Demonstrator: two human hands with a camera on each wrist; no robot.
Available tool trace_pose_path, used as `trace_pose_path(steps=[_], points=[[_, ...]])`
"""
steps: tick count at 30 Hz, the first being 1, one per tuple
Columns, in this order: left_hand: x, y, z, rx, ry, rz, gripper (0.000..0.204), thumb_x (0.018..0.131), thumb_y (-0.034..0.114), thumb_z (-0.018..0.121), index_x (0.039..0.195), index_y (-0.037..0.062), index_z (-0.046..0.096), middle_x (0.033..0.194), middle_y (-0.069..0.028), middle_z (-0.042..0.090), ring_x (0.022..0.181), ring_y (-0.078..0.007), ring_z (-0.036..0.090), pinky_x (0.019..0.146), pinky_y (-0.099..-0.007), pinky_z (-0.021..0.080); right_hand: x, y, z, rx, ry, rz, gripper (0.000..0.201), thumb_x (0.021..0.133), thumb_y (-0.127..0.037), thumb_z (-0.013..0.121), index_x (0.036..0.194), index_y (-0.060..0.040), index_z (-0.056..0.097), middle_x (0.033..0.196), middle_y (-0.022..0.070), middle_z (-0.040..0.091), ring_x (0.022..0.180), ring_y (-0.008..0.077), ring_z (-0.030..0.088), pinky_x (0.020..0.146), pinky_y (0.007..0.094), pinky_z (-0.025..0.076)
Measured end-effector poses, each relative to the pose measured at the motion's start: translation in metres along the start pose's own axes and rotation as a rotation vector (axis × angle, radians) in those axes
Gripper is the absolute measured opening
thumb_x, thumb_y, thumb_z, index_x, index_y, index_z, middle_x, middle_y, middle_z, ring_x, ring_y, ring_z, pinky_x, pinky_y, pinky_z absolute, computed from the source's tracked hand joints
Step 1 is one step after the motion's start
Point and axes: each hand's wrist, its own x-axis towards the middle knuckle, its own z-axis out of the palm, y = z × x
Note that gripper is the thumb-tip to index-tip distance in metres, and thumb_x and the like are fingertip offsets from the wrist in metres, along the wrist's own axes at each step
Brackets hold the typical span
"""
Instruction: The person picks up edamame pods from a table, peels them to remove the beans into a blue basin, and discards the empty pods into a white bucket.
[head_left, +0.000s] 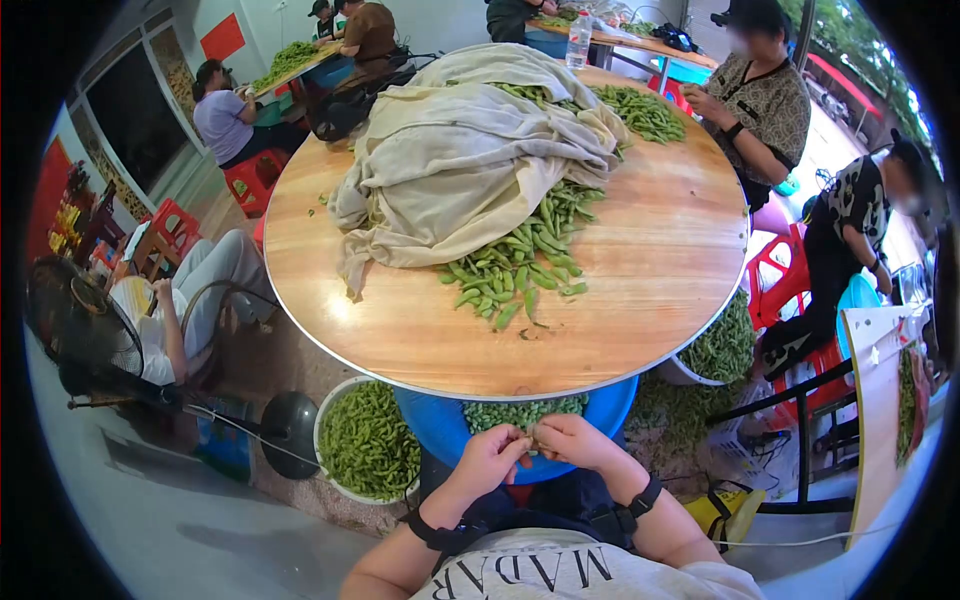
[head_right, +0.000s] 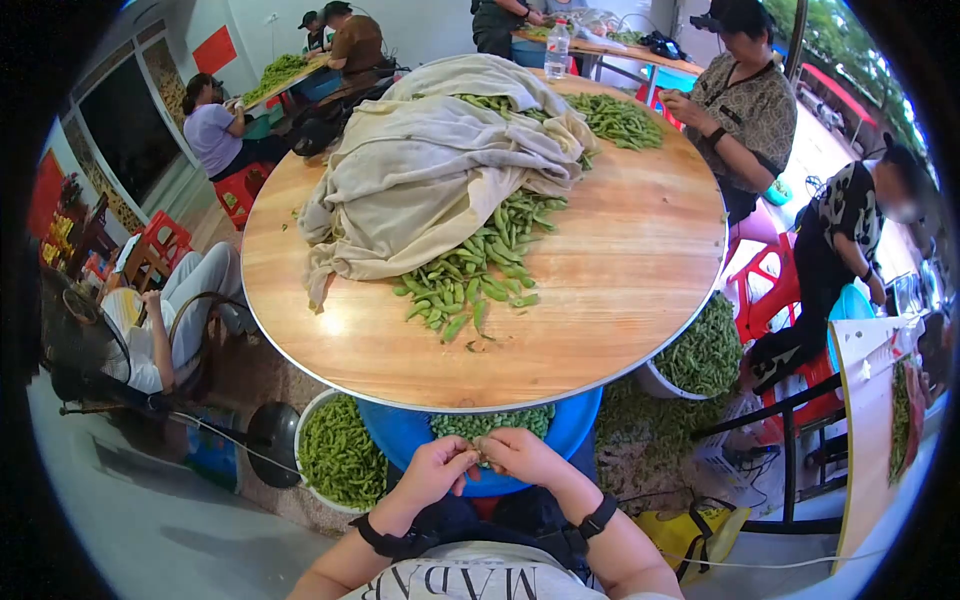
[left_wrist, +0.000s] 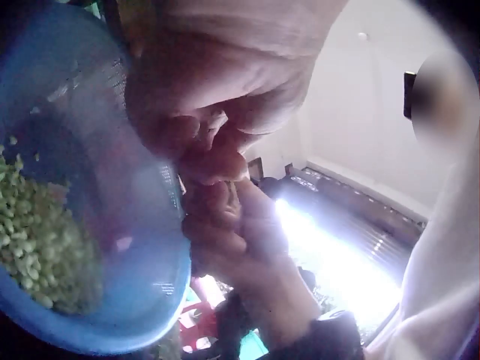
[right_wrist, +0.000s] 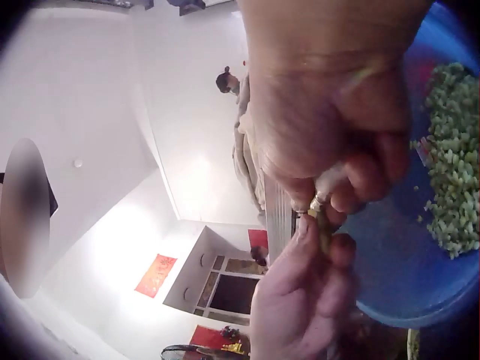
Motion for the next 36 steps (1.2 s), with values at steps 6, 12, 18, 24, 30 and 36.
trace_pose_path(steps=[6, 12, 18, 24, 30, 36], points=[[0.016, -0.016, -0.003, -0.235, 0.084, -0.114, 0.012, 0.087, 0.012, 0.046, 0.086, 0.0025, 0.054, 0.06, -0.0034, 0.053, 0.044, -0.0063, 0.043, 0.039, -0.0187, 0.032, 0.01, 0.01, 0.001, -0.093, 0.034, -0.074, 0.025, 0.086, -0.023, 0.051, 0.076, 0.0001, 0.055, 0.062, 0.0026, 0.052, 0.056, 0.0099, 0.046, 0.051, 0.0239, 0.039], [0.036, -0.036, -0.002, -0.008, 0.173, 0.024, 0.012, 0.085, 0.01, 0.048, 0.086, 0.002, 0.056, 0.059, -0.0018, 0.051, 0.048, -0.0068, 0.043, 0.042, -0.0193, 0.032, 0.032, 0.032, -0.009, -0.092, 0.118, -0.206, 0.03, 0.078, -0.015, 0.062, 0.101, 0.0019, 0.054, 0.09, 0.0078, 0.058, 0.082, 0.0145, 0.053, 0.073, 0.0283, 0.044], [0.038, -0.021, -0.009, 0.113, 0.142, -0.014, 0.015, 0.086, 0.011, 0.048, 0.088, 0.0001, 0.058, 0.063, -0.0046, 0.057, 0.05, -0.0085, 0.047, 0.046, -0.0222, 0.038, 0.043, 0.032, -0.018, -0.022, 0.152, -0.273, 0.044, 0.071, -0.005, 0.065, 0.112, 0.0011, 0.05, 0.109, 0.0094, 0.055, 0.1, 0.0177, 0.049, 0.086, 0.0309, 0.04], [0.052, -0.036, -0.015, 0.383, 0.228, 0.009, 0.015, 0.086, 0.009, 0.048, 0.093, 0.0, 0.058, 0.066, -0.0075, 0.06, 0.045, -0.011, 0.05, 0.044, -0.0257, 0.043, 0.06, 0.054, -0.022, -0.553, 0.361, -0.418, 0.044, 0.068, -0.007, 0.066, 0.109, -0.0032, 0.053, 0.109, 0.0103, 0.056, 0.102, 0.0236, 0.05, 0.088, 0.0352, 0.039], [0.063, -0.047, -0.017, 0.174, 0.285, 0.01, 0.011, 0.084, 0.003, 0.049, 0.093, 0.0006, 0.055, 0.063, -0.0058, 0.055, 0.045, -0.0123, 0.051, 0.042, -0.0248, 0.042, 0.054, 0.038, -0.011, -0.175, 0.375, -0.398, 0.041, 0.067, -0.01, 0.07, 0.105, -0.0034, 0.056, 0.105, 0.0096, 0.057, 0.098, 0.0225, 0.052, 0.084, 0.0349, 0.041], [0.067, -0.04, -0.009, 0.105, 0.261, 0.015, 0.015, 0.083, -0.001, 0.049, 0.097, -0.0004, 0.051, 0.07, -0.0067, 0.055, 0.05, -0.0119, 0.053, 0.041, -0.0232, 0.041, 0.049, 0.015, -0.021, 0.091, 0.165, 0.039, 0.036, 0.07, -0.014, 0.068, 0.103, -0.0038, 0.057, 0.097, 0.0093, 0.059, 0.089, 0.0205, 0.054, 0.078, 0.0349, 0.044]])
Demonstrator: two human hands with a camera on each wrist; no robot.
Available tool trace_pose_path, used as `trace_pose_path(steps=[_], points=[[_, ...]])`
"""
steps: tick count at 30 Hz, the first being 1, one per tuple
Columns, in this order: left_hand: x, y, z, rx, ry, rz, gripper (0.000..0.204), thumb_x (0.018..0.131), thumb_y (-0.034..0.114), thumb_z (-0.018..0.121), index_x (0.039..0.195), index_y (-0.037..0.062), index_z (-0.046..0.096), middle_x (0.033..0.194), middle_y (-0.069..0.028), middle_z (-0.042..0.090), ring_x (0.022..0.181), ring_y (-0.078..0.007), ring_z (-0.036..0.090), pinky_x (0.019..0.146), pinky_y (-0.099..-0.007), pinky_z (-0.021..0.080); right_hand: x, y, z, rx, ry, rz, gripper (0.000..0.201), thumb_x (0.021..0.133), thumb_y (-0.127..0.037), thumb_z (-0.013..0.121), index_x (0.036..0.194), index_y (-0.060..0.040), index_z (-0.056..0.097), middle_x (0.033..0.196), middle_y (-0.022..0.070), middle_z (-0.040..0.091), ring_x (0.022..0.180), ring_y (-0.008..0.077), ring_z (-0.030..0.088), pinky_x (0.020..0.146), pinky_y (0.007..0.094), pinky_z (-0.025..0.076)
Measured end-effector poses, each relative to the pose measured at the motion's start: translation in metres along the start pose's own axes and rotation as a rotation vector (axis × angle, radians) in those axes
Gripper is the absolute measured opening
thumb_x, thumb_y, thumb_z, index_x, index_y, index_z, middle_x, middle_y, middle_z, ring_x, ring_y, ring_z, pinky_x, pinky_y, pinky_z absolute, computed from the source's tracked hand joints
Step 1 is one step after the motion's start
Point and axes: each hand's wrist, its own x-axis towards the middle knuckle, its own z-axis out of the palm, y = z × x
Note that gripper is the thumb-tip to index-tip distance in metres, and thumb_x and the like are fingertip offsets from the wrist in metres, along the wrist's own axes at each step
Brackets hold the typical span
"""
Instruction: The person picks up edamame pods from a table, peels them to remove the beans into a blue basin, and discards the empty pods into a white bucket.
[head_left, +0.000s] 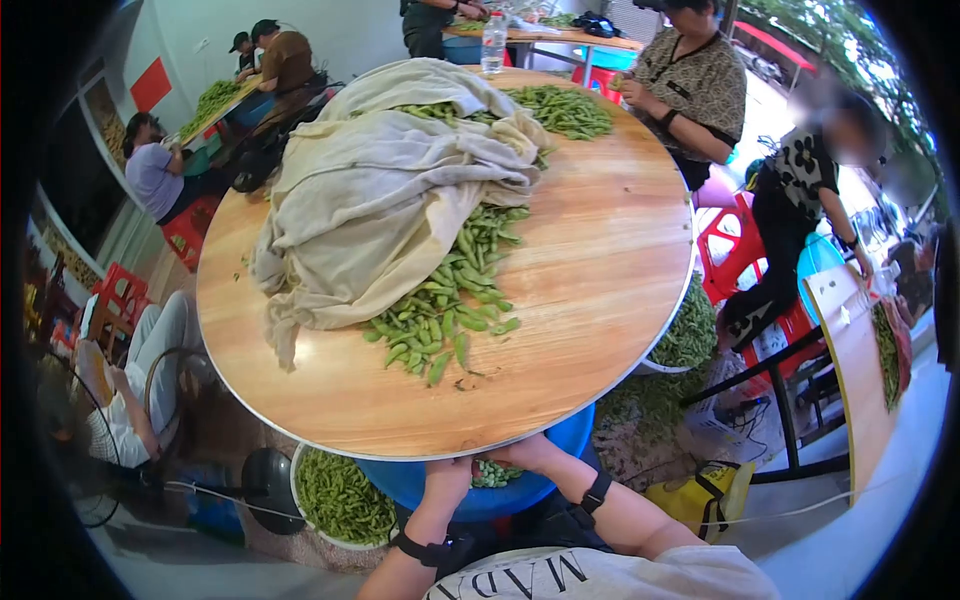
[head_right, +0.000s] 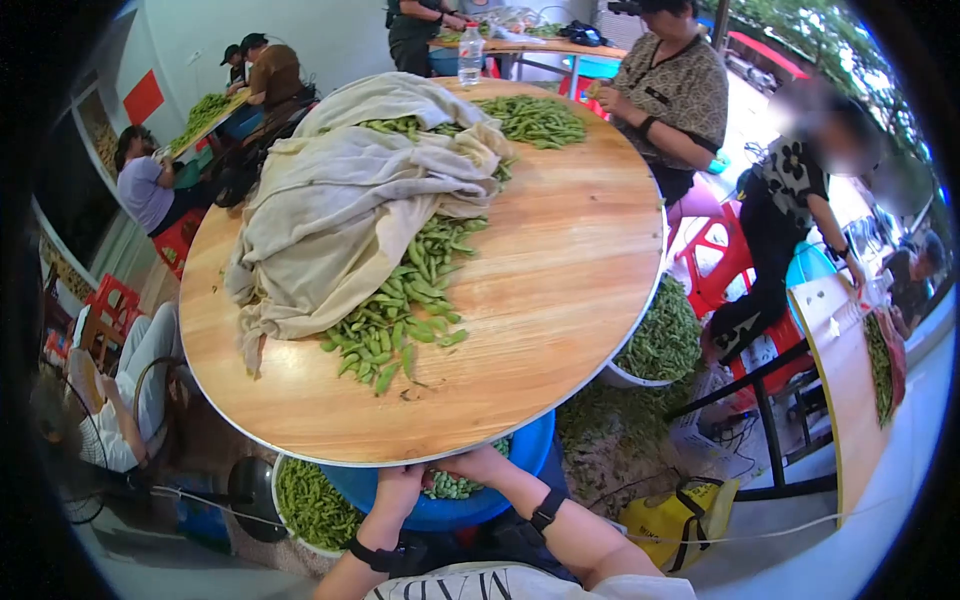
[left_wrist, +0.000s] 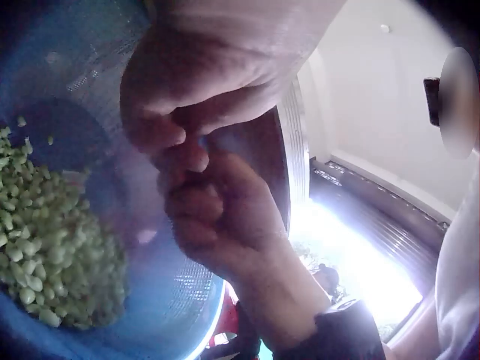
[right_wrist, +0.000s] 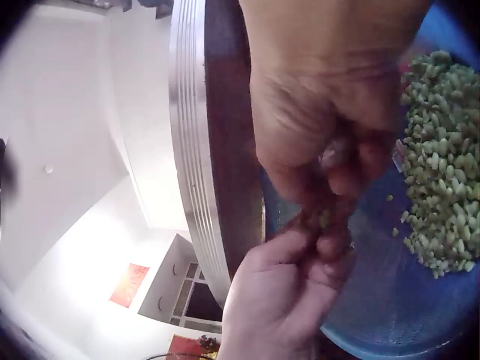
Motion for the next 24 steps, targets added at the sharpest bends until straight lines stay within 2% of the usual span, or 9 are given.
trace_pose_path(steps=[3, 6, 9, 12, 13, 16, 18, 20, 24], points=[[0.0, 0.0, 0.0, 0.066, 0.0, 0.019, 0.017, 0.082, -0.003, 0.05, 0.099, -0.0009, 0.051, 0.072, -0.0072, 0.056, 0.052, -0.012, 0.054, 0.042, -0.0232, 0.041, 0.005, 0.007, 0.002, -0.16, 0.07, -0.018, 0.034, 0.071, -0.014, 0.064, 0.103, -0.0044, 0.056, 0.094, 0.0108, 0.06, 0.085, 0.0227, 0.056, 0.074, 0.0368, 0.045], [0.003, -0.017, -0.003, 0.075, 0.011, 0.033, 0.019, 0.081, -0.002, 0.05, 0.1, -0.0015, 0.051, 0.071, -0.0077, 0.057, 0.052, -0.0125, 0.056, 0.042, -0.0237, 0.042, 0.023, 0.043, 0.002, -0.592, 0.439, -0.767, 0.037, 0.07, -0.014, 0.064, 0.105, -0.0048, 0.055, 0.095, 0.013, 0.06, 0.086, 0.0257, 0.057, 0.073, 0.0385, 0.046], [-0.007, -0.001, -0.005, 0.042, 0.053, 0.015, 0.018, 0.08, 0.0, 0.051, 0.099, -0.0013, 0.052, 0.07, -0.0083, 0.059, 0.051, -0.0126, 0.056, 0.042, -0.0243, 0.042, 0.008, 0.041, 0.001, -0.627, 0.364, -0.413, 0.039, 0.069, -0.01, 0.063, 0.107, -0.0046, 0.054, 0.1, 0.0142, 0.059, 0.096, 0.0272, 0.055, 0.08, 0.0371, 0.044], [-0.011, 0.012, -0.003, -0.073, 0.047, 0.009, 0.02, 0.078, -0.003, 0.053, 0.098, -0.0009, 0.054, 0.073, -0.008, 0.06, 0.049, -0.0118, 0.055, 0.04, -0.0232, 0.041, -0.006, 0.024, 0.011, -0.346, 0.136, -0.553, 0.042, 0.071, -0.003, 0.065, 0.111, -0.0027, 0.051, 0.112, 0.0076, 0.054, 0.106, 0.0174, 0.047, 0.086, 0.0309, 0.041], [-0.012, 0.017, -0.001, -0.162, 0.043, -0.01, 0.02, 0.078, -0.004, 0.053, 0.097, -0.0008, 0.054, 0.072, -0.0076, 0.06, 0.049, -0.0116, 0.054, 0.039, -0.0228, 0.041, 0.003, 0.047, 0.015, 0.009, 0.01, -0.352, 0.042, 0.074, 0.001, 0.062, 0.114, -0.0024, 0.049, 0.114, 0.0046, 0.052, 0.105, 0.0158, 0.048, 0.086, 0.0295, 0.04], [-0.016, 0.024, -0.004, -0.317, -0.014, -0.095, 0.021, 0.074, -0.006, 0.054, 0.095, -0.0021, 0.054, 0.067, -0.0077, 0.057, 0.046, -0.0124, 0.051, 0.042, -0.0223, 0.041, -0.008, 0.023, 0.013, 0.278, -0.087, -0.41, 0.027, 0.076, -0.002, 0.061, 0.103, -0.0013, 0.055, 0.091, 0.0039, 0.06, 0.086, 0.0122, 0.054, 0.074, 0.0265, 0.044], [-0.016, 0.021, -0.008, -0.365, -0.077, -0.133, 0.02, 0.074, -0.005, 0.054, 0.094, -0.002, 0.055, 0.067, -0.0074, 0.057, 0.046, -0.0125, 0.05, 0.042, -0.0224, 0.041, -0.005, 0.031, 0.011, 0.173, -0.033, -0.377, 0.022, 0.077, -0.002, 0.059, 0.1, -0.0005, 0.056, 0.087, 0.0038, 0.06, 0.075, 0.0103, 0.054, 0.067, 0.0254, 0.045], [-0.017, 0.022, -0.007, -0.515, -0.083, -0.17, 0.017, 0.074, -0.004, 0.056, 0.091, 0.0002, 0.057, 0.068, -0.0063, 0.056, 0.046, -0.0119, 0.049, 0.041, -0.0218, 0.039, -0.021, 0.005, 0.008, 0.327, -0.096, -0.107, 0.021, 0.078, -0.005, 0.06, 0.099, -0.0006, 0.056, 0.086, 0.004, 0.06, 0.076, 0.0094, 0.054, 0.066, 0.0251, 0.045], [-0.016, 0.009, -0.013, -0.649, -0.04, -0.159, 0.012, 0.076, 0.001, 0.058, 0.088, 0.0005, 0.059, 0.068, -0.0055, 0.057, 0.05, -0.0116, 0.051, 0.045, -0.0218, 0.041, -0.013, 0.015, 0.008, 0.193, 0.016, -0.064, 0.028, 0.073, -0.006, 0.062, 0.101, -0.0005, 0.056, 0.085, 0.0043, 0.061, 0.073, 0.0144, 0.055, 0.063, 0.0285, 0.045]])
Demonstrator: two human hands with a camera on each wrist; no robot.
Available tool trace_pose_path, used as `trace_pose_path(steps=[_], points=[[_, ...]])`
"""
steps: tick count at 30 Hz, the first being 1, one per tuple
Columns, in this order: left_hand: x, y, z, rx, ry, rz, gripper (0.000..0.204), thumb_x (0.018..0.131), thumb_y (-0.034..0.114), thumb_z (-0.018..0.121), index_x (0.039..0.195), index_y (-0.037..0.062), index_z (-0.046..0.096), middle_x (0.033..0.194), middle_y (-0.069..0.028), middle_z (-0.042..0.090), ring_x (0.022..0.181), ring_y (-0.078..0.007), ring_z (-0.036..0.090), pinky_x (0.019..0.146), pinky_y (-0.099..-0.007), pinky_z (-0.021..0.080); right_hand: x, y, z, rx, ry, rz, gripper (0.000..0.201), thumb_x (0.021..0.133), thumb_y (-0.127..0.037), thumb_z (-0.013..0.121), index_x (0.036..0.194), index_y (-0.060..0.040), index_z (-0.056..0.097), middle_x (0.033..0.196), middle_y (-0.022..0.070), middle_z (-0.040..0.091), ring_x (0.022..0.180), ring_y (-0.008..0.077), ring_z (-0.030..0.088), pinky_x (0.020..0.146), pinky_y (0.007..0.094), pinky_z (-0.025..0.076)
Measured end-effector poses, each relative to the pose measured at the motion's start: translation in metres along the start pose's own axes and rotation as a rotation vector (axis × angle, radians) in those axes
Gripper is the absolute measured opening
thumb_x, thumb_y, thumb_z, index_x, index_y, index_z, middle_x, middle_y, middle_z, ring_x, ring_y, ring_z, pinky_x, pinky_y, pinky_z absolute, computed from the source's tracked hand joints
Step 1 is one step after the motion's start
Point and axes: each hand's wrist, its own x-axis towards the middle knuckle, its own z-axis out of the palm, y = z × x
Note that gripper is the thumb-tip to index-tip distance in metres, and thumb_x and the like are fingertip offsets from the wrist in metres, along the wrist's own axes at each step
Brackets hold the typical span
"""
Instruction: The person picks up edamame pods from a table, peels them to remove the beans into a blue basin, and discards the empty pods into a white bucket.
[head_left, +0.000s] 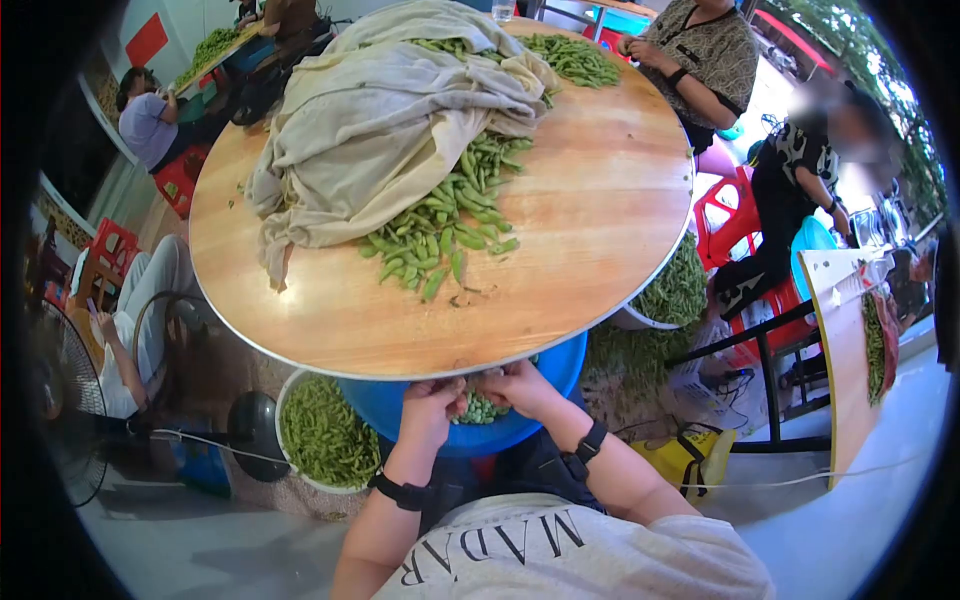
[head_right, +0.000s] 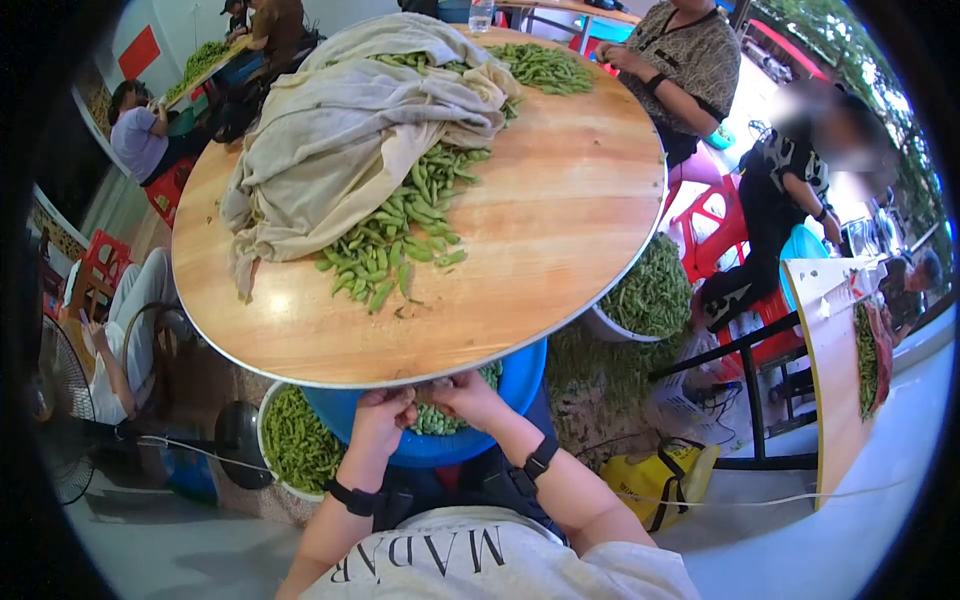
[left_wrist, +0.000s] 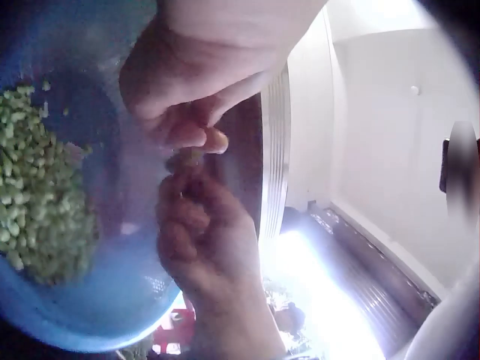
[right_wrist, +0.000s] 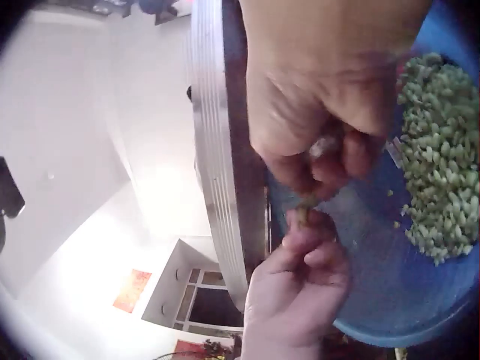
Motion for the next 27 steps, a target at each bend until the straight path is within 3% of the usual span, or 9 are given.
trace_pose_path(steps=[3, 6, 7, 9, 12, 15, 18, 19, 27], points=[[-0.011, 0.013, -0.018, 0.136, 0.166, 0.123, 0.012, 0.076, 0.002, 0.059, 0.088, -0.0009, 0.059, 0.071, -0.0063, 0.058, 0.053, -0.0121, 0.053, 0.048, -0.0223, 0.043, 0.0, 0.005, -0.001, -0.635, 0.212, -0.286, 0.024, 0.067, -0.007, 0.06, 0.09, 0.001, 0.057, 0.071, 0.0126, 0.06, 0.065, 0.028, 0.057, 0.062, 0.0357, 0.045], [-0.034, 0.036, -0.064, 0.537, 0.421, 0.291, 0.012, 0.077, 0.005, 0.062, 0.086, -0.0021, 0.058, 0.071, -0.0068, 0.058, 0.054, -0.0109, 0.054, 0.048, -0.0204, 0.043, -0.032, -0.035, 0.003, -1.122, -0.014, -0.245, 0.016, 0.07, -0.012, 0.059, 0.078, 0.0018, 0.058, 0.067, 0.0177, 0.057, 0.067, 0.0331, 0.057, 0.062, 0.0367, 0.045], [-0.036, 0.031, -0.096, 0.571, 0.483, 0.419, 0.011, 0.078, 0.007, 0.061, 0.083, -0.0015, 0.058, 0.07, -0.0059, 0.058, 0.054, -0.0099, 0.053, 0.048, -0.0217, 0.043, -0.042, -0.06, 0.009, -1.019, -0.066, -0.264, 0.016, 0.071, -0.014, 0.058, 0.075, 0.0012, 0.058, 0.068, 0.0181, 0.057, 0.067, 0.0341, 0.056, 0.062, 0.0374, 0.045], [-0.058, 0.043, -0.138, 1.277, 0.67, 0.488, 0.015, 0.072, 0.002, 0.061, 0.086, 0.0001, 0.059, 0.09, -0.0157, 0.057, 0.074, -0.0238, 0.057, 0.061, -0.0308, 0.046, -0.051, -0.115, 0.018, -0.812, -0.163, -0.3, 0.019, 0.073, -0.019, 0.056, 0.071, 0.0, 0.058, 0.069, 0.0189, 0.057, 0.067, 0.0362, 0.055, 0.062, 0.0388, 0.045], [-0.08, 0.049, -0.15, 1.643, 0.796, 0.415, 0.023, 0.069, 0.002, 0.061, 0.093, 0.0012, 0.06, 0.097, -0.0191, 0.053, 0.083, -0.0293, 0.057, 0.066, -0.0331, 0.047, -0.007, -0.154, 0.014, -0.991, 0.139, -0.523, 0.022, 0.075, -0.023, 0.054, 0.075, -0.0015, 0.059, 0.072, 0.0196, 0.057, 0.068, 0.0361, 0.055, 0.062, 0.0424, 0.044], [-0.081, 0.068, -0.134, 1.403, 0.607, 0.275, 0.024, 0.072, 0.003, 0.06, 0.095, -0.0008, 0.059, 0.091, -0.017, 0.057, 0.075, -0.0246, 0.06, 0.064, -0.0299, 0.048, 0.058, -0.166, 0.006, -1.217, 0.368, -0.544, 0.023, 0.073, -0.023, 0.055, 0.073, -0.0003, 0.057, 0.075, 0.0194, 0.058, 0.073, 0.0369, 0.056, 0.065, 0.043, 0.045], [-0.075, 0.073, -0.106, 0.826, 0.423, 0.24, 0.022, 0.076, 0.006, 0.06, 0.095, -0.0045, 0.057, 0.08, -0.0127, 0.06, 0.059, -0.017, 0.057, 0.057, -0.0266, 0.046, 0.082, -0.165, 0.017, -1.424, 0.353, -0.299, 0.024, 0.069, -0.023, 0.057, 0.074, 0.0004, 0.058, 0.076, 0.0195, 0.058, 0.075, 0.0372, 0.056, 0.067, 0.0425, 0.045], [-0.076, 0.078, -0.089, 0.785, 0.399, 0.276, 0.018, 0.079, 0.005, 0.056, 0.094, -0.005, 0.058, 0.077, -0.0093, 0.062, 0.055, -0.0103, 0.054, 0.053, -0.0218, 0.044, 0.083, -0.163, 0.018, -1.398, 0.367, -0.317, 0.024, 0.069, -0.024, 0.057, 0.075, 0.0001, 0.059, 0.077, 0.0197, 0.059, 0.075, 0.0368, 0.056, 0.067, 0.0421, 0.045], [-0.075, 0.116, 0.011, 0.273, 0.032, 0.261, 0.017, 0.081, 0.005, 0.054, 0.097, -0.0018, 0.058, 0.081, -0.0093, 0.063, 0.049, -0.0083, 0.052, 0.042, -0.0159, 0.035, 0.059, -0.167, 0.005, -0.703, 0.343, -0.333, 0.019, 0.068, -0.019, 0.059, 0.075, -0.0016, 0.06, 0.077, 0.0171, 0.058, 0.071, 0.0324, 0.056, 0.063, 0.0366, 0.044]])
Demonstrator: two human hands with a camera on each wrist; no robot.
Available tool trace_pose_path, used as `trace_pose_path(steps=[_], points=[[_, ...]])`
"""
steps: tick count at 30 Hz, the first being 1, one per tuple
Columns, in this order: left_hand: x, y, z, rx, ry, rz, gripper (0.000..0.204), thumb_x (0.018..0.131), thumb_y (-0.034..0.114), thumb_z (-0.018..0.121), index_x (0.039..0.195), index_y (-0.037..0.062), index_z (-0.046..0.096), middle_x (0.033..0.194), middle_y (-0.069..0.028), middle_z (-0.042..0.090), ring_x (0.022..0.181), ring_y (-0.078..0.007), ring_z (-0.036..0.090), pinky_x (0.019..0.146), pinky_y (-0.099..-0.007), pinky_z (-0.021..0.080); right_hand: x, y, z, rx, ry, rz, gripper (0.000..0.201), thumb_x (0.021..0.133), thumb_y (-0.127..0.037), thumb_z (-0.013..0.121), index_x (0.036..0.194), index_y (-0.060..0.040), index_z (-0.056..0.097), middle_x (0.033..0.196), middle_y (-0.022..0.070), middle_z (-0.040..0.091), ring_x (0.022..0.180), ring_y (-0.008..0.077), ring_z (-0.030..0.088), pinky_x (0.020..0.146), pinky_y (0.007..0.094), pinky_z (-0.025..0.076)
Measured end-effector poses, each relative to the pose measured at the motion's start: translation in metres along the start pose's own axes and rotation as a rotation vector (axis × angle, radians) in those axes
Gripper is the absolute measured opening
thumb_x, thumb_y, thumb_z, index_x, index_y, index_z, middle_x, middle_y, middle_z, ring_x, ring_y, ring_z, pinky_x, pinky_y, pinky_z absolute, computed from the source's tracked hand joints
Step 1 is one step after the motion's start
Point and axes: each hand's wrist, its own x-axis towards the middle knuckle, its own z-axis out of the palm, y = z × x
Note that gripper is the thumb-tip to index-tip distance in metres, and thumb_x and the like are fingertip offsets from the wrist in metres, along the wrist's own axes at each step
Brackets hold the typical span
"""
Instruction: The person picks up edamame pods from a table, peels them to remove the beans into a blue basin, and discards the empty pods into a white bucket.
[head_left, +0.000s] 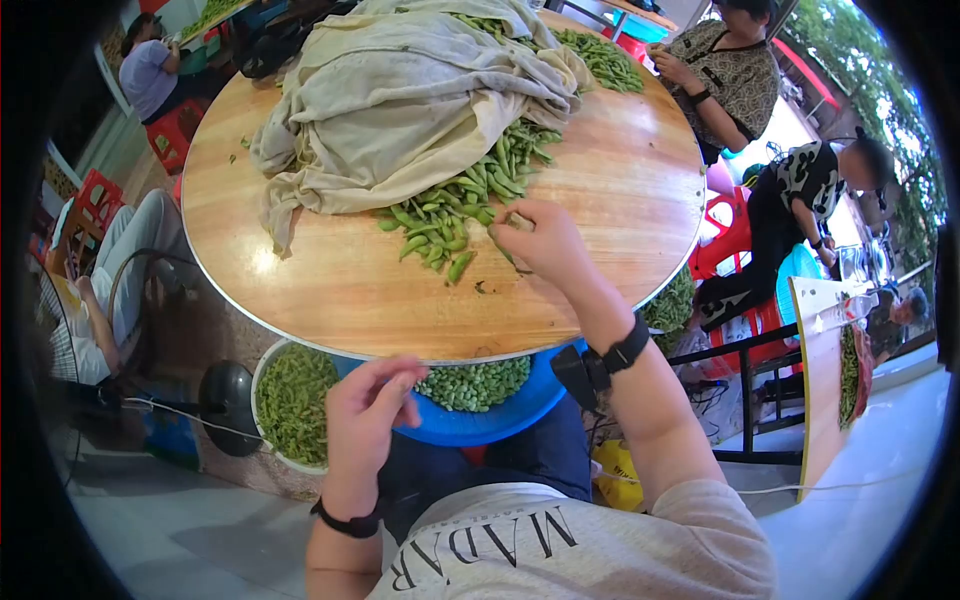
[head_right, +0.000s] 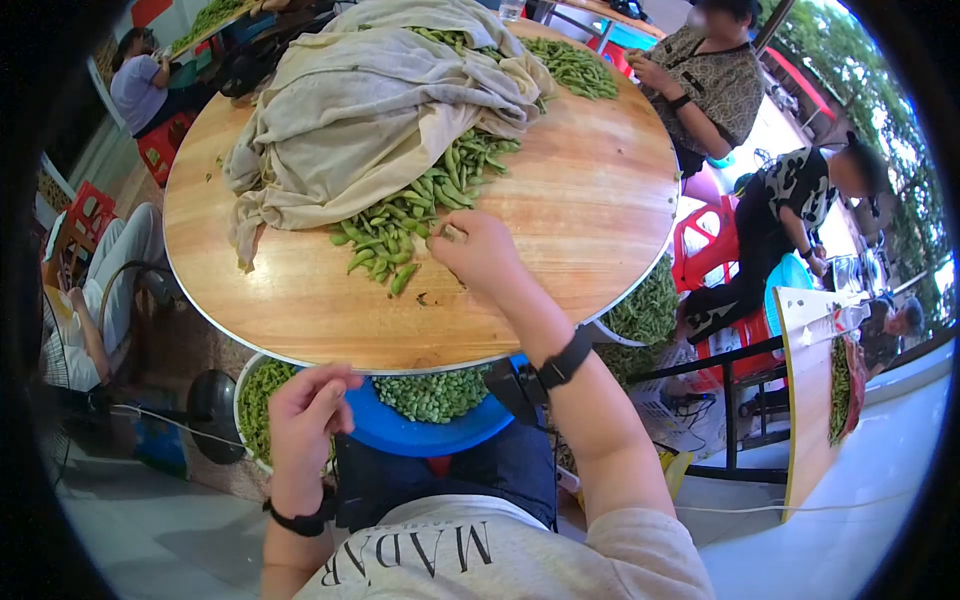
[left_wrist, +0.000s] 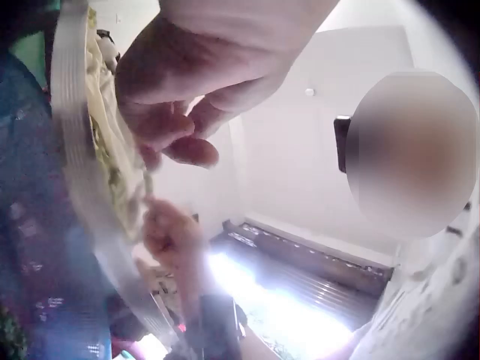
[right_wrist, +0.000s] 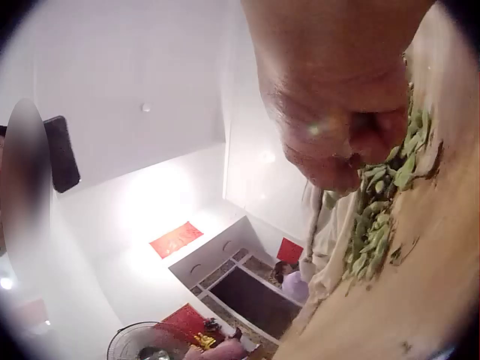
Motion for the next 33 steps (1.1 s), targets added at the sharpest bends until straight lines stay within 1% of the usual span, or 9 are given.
trace_pose_path(steps=[3, 6, 10, 13, 14, 17, 23, 26, 33], points=[[0.023, 0.001, 0.032, -0.105, -0.009, 0.052, 0.02, 0.082, 0.007, 0.055, 0.098, -0.0035, 0.057, 0.079, -0.0071, 0.062, 0.051, -0.0089, 0.054, 0.044, -0.0169, 0.038, -0.029, -0.004, 0.009, -0.052, 0.117, -0.284, 0.012, 0.069, -0.01, 0.062, 0.076, -0.001, 0.06, 0.07, 0.0137, 0.056, 0.065, 0.0223, 0.055, 0.055, 0.0284, 0.041], [0.039, -0.006, 0.057, -0.239, 0.047, 0.089, 0.021, 0.082, 0.006, 0.055, 0.1, -0.0042, 0.056, 0.077, -0.0073, 0.061, 0.05, -0.0093, 0.053, 0.043, -0.0174, 0.037, -0.065, -0.011, 0.022, -0.14, 0.094, -0.466, 0.011, 0.069, -0.01, 0.061, 0.075, -0.002, 0.058, 0.071, 0.014, 0.048, 0.063, 0.033, 0.052, 0.057, 0.0373, 0.042], [0.037, -0.021, 0.059, -0.204, 0.028, 0.119, 0.022, 0.081, 0.004, 0.054, 0.102, -0.0046, 0.055, 0.075, -0.0068, 0.061, 0.048, -0.0081, 0.051, 0.041, -0.0183, 0.036, -0.096, -0.013, 0.024, -0.106, 0.016, -0.475, 0.012, 0.072, -0.011, 0.062, 0.081, -0.0024, 0.057, 0.069, 0.0124, 0.047, 0.062, 0.0279, 0.051, 0.054, 0.0353, 0.042], [0.026, -0.023, 0.052, -0.132, 0.013, 0.097, 0.02, 0.081, 0.002, 0.054, 0.1, -0.0042, 0.056, 0.073, -0.006, 0.06, 0.047, -0.0077, 0.05, 0.042, -0.0182, 0.036, -0.099, -0.013, 0.007, 0.058, -0.2, -0.339, 0.013, 0.076, -0.013, 0.061, 0.082, -0.0017, 0.059, 0.071, 0.0105, 0.051, 0.057, 0.0206, 0.05, 0.051, 0.0306, 0.041], [0.022, -0.022, 0.05, -0.106, 0.003, 0.093, 0.019, 0.081, 0.002, 0.053, 0.099, -0.0041, 0.057, 0.073, -0.0058, 0.06, 0.047, -0.0076, 0.05, 0.042, -0.0182, 0.036, -0.096, 0.003, 0.014, 0.263, -0.151, -0.31, 0.022, 0.084, -0.023, 0.055, 0.082, -0.0016, 0.06, 0.068, 0.0063, 0.053, 0.055, 0.0117, 0.047, 0.048, 0.0249, 0.038], [0.012, -0.023, 0.048, -0.048, -0.042, 0.051, 0.018, 0.081, 0.0, 0.053, 0.099, -0.0038, 0.057, 0.073, -0.0057, 0.059, 0.05, -0.0075, 0.051, 0.045, -0.0189, 0.039, -0.094, -0.01, -0.003, 0.417, -0.407, 0.176, 0.035, 0.089, -0.032, 0.046, 0.081, -0.0019, 0.06, 0.061, 0.0027, 0.05, 0.053, 0.0075, 0.045, 0.048, 0.0224, 0.037], [0.004, -0.03, 0.047, 0.594, 0.033, 0.567, 0.018, 0.072, -0.001, 0.063, 0.09, -0.0012, 0.062, 0.066, -0.0103, 0.056, 0.051, -0.0159, 0.054, 0.047, -0.0244, 0.042, -0.101, -0.007, 0.012, 0.451, -0.503, 0.128, 0.042, 0.091, -0.037, 0.04, 0.067, -0.0036, 0.052, 0.055, -0.0003, 0.045, 0.047, 0.007, 0.041, 0.044, 0.0208, 0.033], [0.003, -0.024, 0.046, 0.684, 0.075, 0.696, 0.019, 0.067, 0.0, 0.067, 0.085, -0.0001, 0.062, 0.066, -0.0121, 0.056, 0.053, -0.021, 0.055, 0.048, -0.0269, 0.042, -0.104, -0.012, 0.011, 0.479, -0.532, 0.137, 0.042, 0.091, -0.037, 0.041, 0.067, -0.004, 0.052, 0.055, -0.0005, 0.045, 0.047, 0.0067, 0.041, 0.043, 0.0209, 0.033], [-0.002, -0.024, 0.047, 0.742, 0.111, 0.717, 0.016, 0.066, 0.0, 0.068, 0.08, -0.0012, 0.061, 0.065, -0.011, 0.057, 0.052, -0.0181, 0.054, 0.048, -0.0261, 0.042, -0.112, -0.01, 0.022, 0.372, -0.368, 0.066, 0.035, 0.088, -0.029, 0.045, 0.068, -0.0017, 0.054, 0.055, 0.0021, 0.048, 0.049, 0.0088, 0.043, 0.045, 0.0249, 0.036]])
